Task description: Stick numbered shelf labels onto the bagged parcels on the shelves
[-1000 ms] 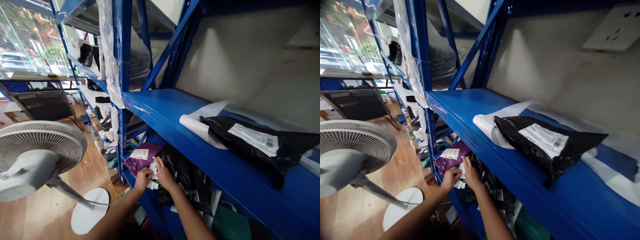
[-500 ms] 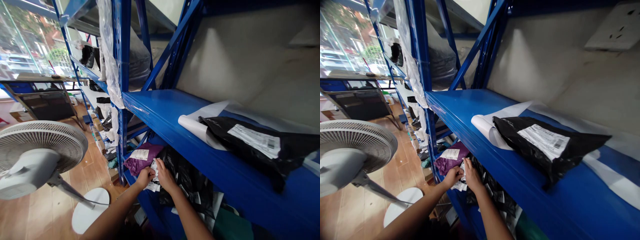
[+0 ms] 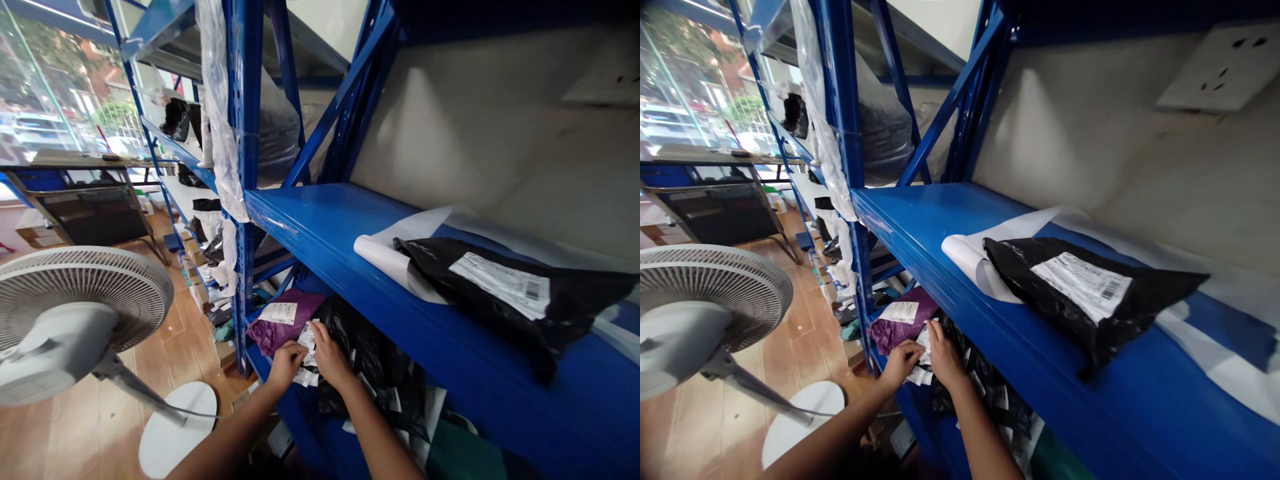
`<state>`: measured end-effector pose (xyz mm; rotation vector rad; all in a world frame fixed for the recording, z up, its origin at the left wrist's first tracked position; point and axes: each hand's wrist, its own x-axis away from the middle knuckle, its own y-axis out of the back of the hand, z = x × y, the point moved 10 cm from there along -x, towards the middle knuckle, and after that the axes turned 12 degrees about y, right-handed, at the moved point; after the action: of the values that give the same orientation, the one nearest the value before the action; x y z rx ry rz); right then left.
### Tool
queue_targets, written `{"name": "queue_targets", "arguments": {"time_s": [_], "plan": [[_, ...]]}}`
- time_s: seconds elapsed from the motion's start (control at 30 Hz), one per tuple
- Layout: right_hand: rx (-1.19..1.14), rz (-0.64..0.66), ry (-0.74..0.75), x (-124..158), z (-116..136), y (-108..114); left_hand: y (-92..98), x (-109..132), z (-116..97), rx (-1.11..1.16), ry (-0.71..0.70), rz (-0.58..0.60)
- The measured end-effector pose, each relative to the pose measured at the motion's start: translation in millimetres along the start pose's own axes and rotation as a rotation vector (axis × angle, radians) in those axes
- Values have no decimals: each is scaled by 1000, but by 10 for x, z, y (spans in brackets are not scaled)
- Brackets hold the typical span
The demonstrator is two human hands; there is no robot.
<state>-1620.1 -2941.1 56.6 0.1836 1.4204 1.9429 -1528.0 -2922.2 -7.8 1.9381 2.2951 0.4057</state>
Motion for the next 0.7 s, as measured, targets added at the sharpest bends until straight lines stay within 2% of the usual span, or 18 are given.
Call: {"name": "queue_targets", "arguments": {"time_s": [0.17, 0.37, 0.57, 0.7], "plan": [[-26, 28, -26, 12, -33, -47, -76, -200, 142, 6, 118, 71], [-8, 22, -11, 8, -8, -31, -141, -280, 67, -72, 100, 158], [-12, -4, -6, 11, -8, -15, -76, -92, -163, -177, -53, 53], [-15, -28, 12, 20, -15, -14, -25, 54, -206, -197, -104, -25]]}}
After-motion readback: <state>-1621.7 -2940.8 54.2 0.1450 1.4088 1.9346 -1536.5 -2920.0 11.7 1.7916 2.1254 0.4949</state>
